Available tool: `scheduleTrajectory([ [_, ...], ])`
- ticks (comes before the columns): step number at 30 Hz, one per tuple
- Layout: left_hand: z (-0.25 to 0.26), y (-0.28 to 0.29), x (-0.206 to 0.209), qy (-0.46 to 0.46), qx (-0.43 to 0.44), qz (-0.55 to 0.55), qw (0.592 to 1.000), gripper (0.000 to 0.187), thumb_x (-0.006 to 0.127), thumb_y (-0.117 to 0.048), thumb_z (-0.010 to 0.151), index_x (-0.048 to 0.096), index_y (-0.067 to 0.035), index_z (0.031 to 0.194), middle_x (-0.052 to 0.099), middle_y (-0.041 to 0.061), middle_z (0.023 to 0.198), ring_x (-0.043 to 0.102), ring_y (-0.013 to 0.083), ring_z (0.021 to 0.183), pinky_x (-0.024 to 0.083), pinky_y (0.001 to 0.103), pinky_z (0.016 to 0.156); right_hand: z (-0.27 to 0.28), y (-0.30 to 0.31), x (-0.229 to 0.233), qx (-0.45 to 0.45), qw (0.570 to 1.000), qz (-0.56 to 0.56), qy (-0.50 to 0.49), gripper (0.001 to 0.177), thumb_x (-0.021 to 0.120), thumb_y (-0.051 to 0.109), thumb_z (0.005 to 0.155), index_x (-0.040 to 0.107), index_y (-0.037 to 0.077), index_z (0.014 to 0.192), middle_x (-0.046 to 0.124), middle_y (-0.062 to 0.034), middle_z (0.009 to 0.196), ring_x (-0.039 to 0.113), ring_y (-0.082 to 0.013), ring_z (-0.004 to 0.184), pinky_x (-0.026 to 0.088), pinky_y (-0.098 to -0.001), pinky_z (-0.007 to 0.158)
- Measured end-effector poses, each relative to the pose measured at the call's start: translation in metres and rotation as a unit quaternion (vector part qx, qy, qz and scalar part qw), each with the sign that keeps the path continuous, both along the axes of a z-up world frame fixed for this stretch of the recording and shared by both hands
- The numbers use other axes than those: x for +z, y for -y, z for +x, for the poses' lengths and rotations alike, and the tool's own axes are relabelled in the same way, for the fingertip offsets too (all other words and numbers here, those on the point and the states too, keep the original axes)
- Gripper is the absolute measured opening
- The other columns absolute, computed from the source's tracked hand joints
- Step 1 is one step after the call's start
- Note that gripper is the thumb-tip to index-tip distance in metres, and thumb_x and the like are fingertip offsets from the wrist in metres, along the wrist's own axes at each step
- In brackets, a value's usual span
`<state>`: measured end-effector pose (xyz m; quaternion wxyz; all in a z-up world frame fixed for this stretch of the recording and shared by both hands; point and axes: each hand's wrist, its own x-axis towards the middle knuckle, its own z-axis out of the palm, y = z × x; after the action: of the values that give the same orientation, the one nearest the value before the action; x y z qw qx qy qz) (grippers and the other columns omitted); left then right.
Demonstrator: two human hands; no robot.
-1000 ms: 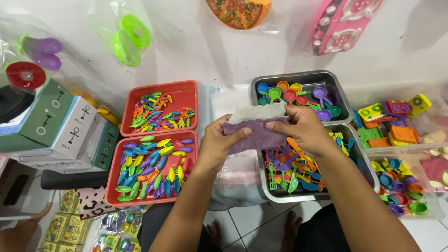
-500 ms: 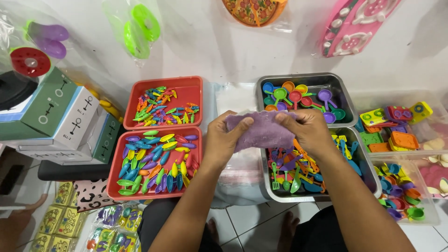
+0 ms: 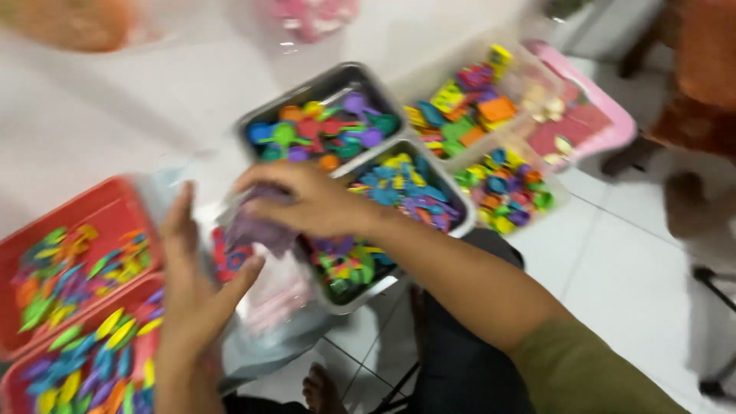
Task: Wiping small plastic toy utensils and parts with a cloth and sorting them into metal trays.
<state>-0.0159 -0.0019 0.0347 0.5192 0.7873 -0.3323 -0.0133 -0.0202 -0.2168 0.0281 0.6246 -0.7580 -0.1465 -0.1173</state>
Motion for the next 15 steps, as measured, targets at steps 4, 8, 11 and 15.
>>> scheduleTrajectory([
  [4, -0.002, -0.011, -0.015, -0.106, 0.040, 0.043, 0.993, 0.087, 0.079, 0.002, 0.065, 0.036, 0.000, 0.141, 0.049, 0.021, 0.129, 0.047, 0.0304, 0.113, 0.039, 0.040, 0.092, -0.017, -0.007, 0.010, 0.094, 0.991, -0.064, 0.064, 0.023, 0.069, 0.024, 0.093, 0.070, 0.017, 0.114, 0.078, 0.0031, 0.098, 0.070, -0.0116, 0.078, 0.056, -0.0270, 0.074],
  [8, 0.015, -0.049, -0.072, -0.108, 0.148, 0.154, 0.971, 0.019, 0.082, 0.006, 0.079, 0.067, 0.018, 0.079, 0.067, 0.023, 0.071, 0.059, 0.0244, 0.059, 0.043, 0.034, 0.046, -0.030, -0.028, -0.008, -0.055, 0.971, -0.203, 0.114, 0.037, 0.057, 0.055, 0.095, 0.055, 0.036, 0.127, 0.078, 0.0040, 0.095, 0.078, -0.0191, 0.084, 0.061, -0.0354, 0.077],
  [11, 0.009, -0.048, -0.076, -0.116, 0.082, 0.028, 0.989, 0.019, 0.077, 0.012, 0.083, 0.066, 0.011, 0.099, 0.067, 0.018, 0.086, 0.058, 0.0171, 0.073, 0.046, 0.024, 0.064, -0.028, -0.028, -0.013, -0.144, 0.939, -0.266, 0.167, 0.047, 0.058, 0.058, 0.099, 0.051, 0.035, 0.140, 0.079, 0.0041, 0.103, 0.076, -0.0234, 0.079, 0.058, -0.0379, 0.067],
  [15, 0.008, -0.020, -0.039, -0.182, 0.000, -0.137, 0.974, 0.040, 0.055, 0.007, 0.086, 0.052, 0.011, 0.126, 0.064, 0.027, 0.127, 0.069, 0.0327, 0.112, 0.061, 0.036, 0.093, -0.042, 0.025, 0.033, -0.167, 0.935, -0.269, 0.161, 0.061, 0.041, 0.069, 0.085, 0.062, 0.024, 0.121, 0.071, -0.0035, 0.099, 0.074, -0.0296, 0.080, 0.052, -0.0425, 0.066],
])
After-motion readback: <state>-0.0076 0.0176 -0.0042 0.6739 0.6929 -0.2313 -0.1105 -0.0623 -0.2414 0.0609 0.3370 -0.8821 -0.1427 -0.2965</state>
